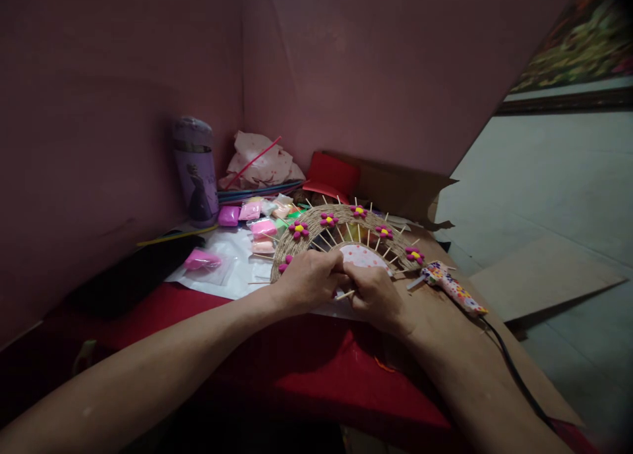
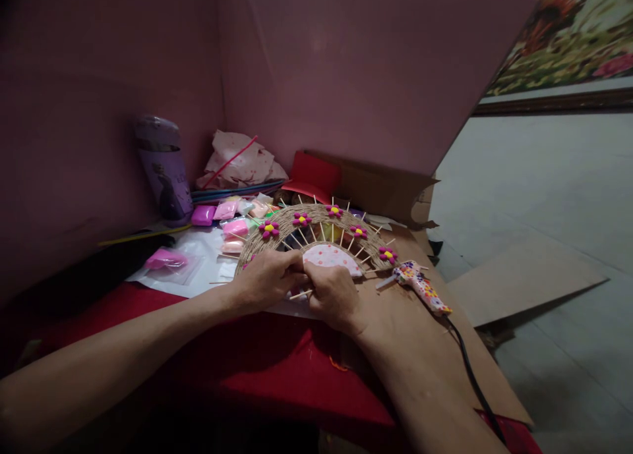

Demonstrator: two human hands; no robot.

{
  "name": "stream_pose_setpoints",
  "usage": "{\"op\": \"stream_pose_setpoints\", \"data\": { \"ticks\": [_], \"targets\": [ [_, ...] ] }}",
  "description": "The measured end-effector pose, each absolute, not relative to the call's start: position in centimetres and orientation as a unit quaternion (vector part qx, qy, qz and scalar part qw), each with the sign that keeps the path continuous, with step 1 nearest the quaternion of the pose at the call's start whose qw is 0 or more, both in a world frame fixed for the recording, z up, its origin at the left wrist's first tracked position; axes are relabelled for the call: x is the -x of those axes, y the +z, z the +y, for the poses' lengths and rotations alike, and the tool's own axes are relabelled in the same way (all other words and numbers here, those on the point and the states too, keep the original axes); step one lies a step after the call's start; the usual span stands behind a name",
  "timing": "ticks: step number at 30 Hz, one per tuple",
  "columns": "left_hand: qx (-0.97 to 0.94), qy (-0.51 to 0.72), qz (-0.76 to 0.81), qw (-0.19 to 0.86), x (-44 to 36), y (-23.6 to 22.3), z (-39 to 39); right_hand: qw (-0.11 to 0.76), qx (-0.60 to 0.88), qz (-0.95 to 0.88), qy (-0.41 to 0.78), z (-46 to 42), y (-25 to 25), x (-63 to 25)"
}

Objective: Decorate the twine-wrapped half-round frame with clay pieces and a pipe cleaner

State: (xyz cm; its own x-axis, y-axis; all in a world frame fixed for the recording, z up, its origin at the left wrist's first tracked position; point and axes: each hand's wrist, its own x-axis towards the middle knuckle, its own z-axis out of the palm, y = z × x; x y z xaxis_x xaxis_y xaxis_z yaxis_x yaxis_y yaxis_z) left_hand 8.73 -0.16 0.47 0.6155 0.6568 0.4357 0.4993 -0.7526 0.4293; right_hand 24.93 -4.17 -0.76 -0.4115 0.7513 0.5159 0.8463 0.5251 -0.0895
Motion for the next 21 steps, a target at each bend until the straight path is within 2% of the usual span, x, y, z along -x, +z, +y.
{"op": "stream_pose_setpoints", "data": {
  "ticks": [21],
  "targets": [
    [-0.888,0.288,0.332,0.136,-8.79,0.72,-0.28,0.258,0.476,-0.836,-0.090,-4.15,-0.72,-24.88]
  ]
}}
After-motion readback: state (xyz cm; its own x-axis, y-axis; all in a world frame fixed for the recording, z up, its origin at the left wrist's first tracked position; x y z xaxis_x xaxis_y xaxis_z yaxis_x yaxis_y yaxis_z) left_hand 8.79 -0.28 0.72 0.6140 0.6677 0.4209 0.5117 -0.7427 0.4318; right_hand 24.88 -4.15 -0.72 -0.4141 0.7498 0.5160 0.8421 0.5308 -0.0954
